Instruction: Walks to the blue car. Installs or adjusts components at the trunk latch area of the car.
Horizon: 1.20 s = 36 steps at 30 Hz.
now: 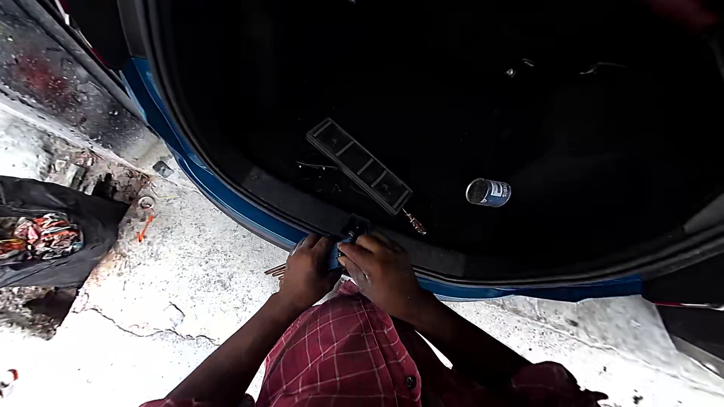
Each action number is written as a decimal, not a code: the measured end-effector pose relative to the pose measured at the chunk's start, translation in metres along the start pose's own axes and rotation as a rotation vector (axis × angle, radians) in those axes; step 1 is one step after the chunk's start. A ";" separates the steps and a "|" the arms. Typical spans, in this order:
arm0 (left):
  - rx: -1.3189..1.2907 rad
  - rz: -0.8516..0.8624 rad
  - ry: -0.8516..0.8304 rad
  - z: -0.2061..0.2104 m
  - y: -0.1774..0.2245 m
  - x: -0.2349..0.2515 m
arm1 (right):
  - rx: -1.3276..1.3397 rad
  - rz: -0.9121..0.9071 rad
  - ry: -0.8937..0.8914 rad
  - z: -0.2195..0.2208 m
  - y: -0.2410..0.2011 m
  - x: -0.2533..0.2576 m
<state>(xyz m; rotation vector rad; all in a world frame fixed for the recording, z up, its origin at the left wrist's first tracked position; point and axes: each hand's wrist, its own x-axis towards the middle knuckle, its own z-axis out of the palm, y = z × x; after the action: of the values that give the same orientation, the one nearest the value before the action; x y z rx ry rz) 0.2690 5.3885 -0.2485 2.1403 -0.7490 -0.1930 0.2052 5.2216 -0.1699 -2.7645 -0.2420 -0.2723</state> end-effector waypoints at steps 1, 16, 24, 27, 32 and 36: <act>0.030 -0.002 -0.047 -0.001 -0.001 0.003 | -0.047 0.001 -0.002 0.004 0.001 0.001; 0.421 0.202 -0.423 0.052 0.025 0.064 | 0.304 0.595 -0.376 -0.004 0.104 0.003; 0.528 0.347 -0.460 0.082 0.043 0.083 | 0.605 0.696 -0.519 -0.018 0.168 -0.023; 0.526 0.349 -0.488 0.089 0.048 0.088 | 0.855 0.848 -0.526 -0.016 0.181 -0.027; 0.431 0.211 -0.532 0.101 0.039 0.095 | 0.936 0.959 -0.311 -0.005 0.180 -0.040; 0.364 0.223 -0.520 0.100 0.030 0.099 | 1.101 1.066 -0.115 0.004 0.171 -0.044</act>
<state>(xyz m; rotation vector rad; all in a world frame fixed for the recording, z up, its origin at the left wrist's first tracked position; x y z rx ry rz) 0.2976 5.2508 -0.2771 2.3465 -1.4052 -0.5417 0.1980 5.0597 -0.2390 -1.4978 0.7985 0.2464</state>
